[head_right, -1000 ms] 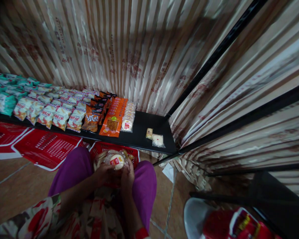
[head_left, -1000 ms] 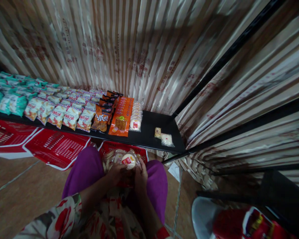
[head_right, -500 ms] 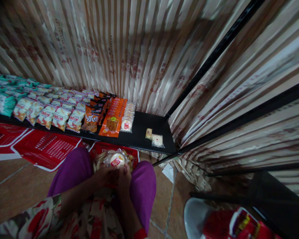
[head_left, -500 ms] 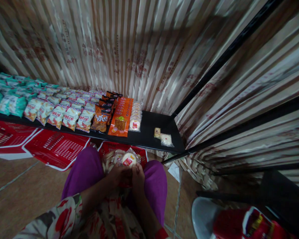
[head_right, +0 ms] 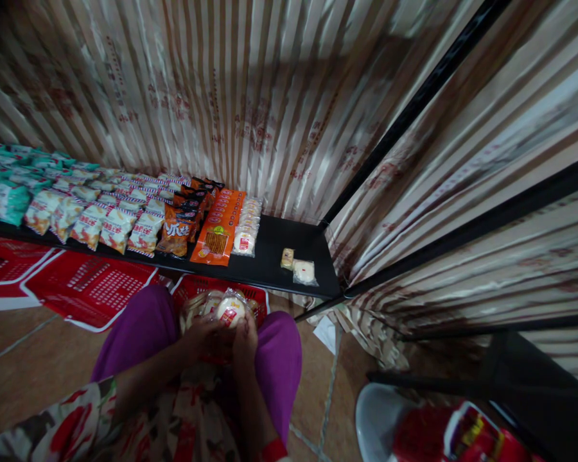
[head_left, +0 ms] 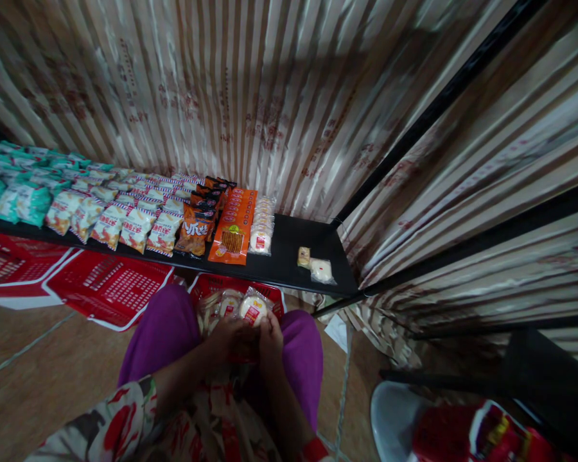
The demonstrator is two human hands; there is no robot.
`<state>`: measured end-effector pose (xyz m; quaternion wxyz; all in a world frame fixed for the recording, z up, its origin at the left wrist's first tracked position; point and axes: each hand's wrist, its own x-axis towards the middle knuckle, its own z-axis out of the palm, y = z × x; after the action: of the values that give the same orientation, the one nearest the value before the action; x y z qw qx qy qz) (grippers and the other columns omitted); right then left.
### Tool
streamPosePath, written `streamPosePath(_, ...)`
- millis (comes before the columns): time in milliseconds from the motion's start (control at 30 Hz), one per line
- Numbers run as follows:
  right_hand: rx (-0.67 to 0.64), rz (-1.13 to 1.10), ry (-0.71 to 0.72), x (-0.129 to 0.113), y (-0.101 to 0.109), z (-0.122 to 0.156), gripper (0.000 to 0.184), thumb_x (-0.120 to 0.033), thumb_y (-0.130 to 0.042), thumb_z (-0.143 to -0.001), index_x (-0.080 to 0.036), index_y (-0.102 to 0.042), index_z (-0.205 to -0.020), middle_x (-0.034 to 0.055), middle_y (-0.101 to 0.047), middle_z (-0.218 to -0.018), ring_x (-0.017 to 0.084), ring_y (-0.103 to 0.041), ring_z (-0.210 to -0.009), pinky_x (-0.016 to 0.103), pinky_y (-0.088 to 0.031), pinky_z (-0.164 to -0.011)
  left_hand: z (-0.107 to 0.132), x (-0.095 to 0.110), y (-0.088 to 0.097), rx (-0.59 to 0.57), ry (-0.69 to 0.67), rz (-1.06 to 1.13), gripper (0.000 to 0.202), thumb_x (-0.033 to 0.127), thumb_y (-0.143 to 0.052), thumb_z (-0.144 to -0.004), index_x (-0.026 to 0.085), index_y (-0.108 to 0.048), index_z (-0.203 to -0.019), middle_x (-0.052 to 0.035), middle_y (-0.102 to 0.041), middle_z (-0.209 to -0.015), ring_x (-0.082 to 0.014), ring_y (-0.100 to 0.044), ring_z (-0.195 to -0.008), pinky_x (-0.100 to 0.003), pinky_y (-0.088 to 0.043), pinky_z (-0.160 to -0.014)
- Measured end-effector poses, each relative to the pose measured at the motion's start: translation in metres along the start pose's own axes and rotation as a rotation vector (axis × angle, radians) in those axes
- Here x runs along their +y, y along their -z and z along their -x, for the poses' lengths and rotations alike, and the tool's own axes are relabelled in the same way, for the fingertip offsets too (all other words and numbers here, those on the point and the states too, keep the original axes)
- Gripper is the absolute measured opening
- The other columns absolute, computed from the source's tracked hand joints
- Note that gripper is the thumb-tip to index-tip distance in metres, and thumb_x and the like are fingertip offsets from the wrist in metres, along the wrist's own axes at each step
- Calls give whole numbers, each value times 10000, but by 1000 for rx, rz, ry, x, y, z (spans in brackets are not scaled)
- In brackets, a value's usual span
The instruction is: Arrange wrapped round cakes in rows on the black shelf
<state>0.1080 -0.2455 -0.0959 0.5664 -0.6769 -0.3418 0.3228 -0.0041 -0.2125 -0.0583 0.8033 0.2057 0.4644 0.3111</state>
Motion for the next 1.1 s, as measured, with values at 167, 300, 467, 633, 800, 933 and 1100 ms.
streamPosePath(167,2,-86,-119,-5,1,-5,421,-408,-473,-750,-174,-633,-1062,62,-683,-998,198,-619,-862,294,-495,-717,-6,0,5,4,-62,-51,340,308,-711,-547,164,-601,-835,-24,-669,-673,-183,-629,-615,-301,-464,-612)
streamPosePath(300,-1,-145,-138,-10,1,-10,451,-425,-517,-719,-160,-629,-1066,78,-667,-1062,204,-610,-929,300,-495,-773,-15,-1,11,7,-151,-110,296,306,-712,-547,169,-601,-784,-20,-660,-680,-177,-612,-634,-296,-452,-630)
streamPosePath(467,-32,-205,-209,-11,1,-14,448,-423,-559,-690,-143,-617,-1036,79,-687,-958,194,-628,-811,298,-506,-704,-20,3,11,53,-180,-150,218,266,-700,-570,199,-599,-751,-4,-651,-689,-164,-588,-636,-286,-438,-640)
streamPosePath(633,-40,-245,-202,-10,0,-17,410,-398,-608,-664,-157,-624,-996,62,-695,-922,191,-634,-796,309,-509,-718,-22,8,6,101,-187,-107,226,244,-711,-561,196,-594,-749,-18,-651,-701,-189,-603,-672,-312,-444,-695)
streamPosePath(800,-61,-229,-208,-12,-1,-24,424,-396,-628,-635,-163,-620,-988,68,-695,-941,199,-642,-821,316,-511,-739,-32,9,5,123,-195,-98,218,216,-717,-551,198,-587,-725,-28,-669,-724,-210,-620,-719,-327,-461,-719)
streamPosePath(933,-90,-232,-203,-12,0,-32,416,-373,-625,-640,-163,-603,-999,68,-700,-911,197,-649,-795,316,-513,-722,-42,10,5,188,-214,-147,243,153,-692,-546,198,-553,-741,6,-647,-665,-171,-601,-651,-290,-459,-663)
streamPosePath(1100,-90,-291,-190,-14,-3,-42,347,-328,-640,-624,-167,-603,-930,57,-705,-862,196,-656,-763,320,-520,-704,-47,12,2,261,-322,-207,319,132,-663,-551,196,-483,-806,63,-590,-574,-131,-560,-542,-248,-439,-582)
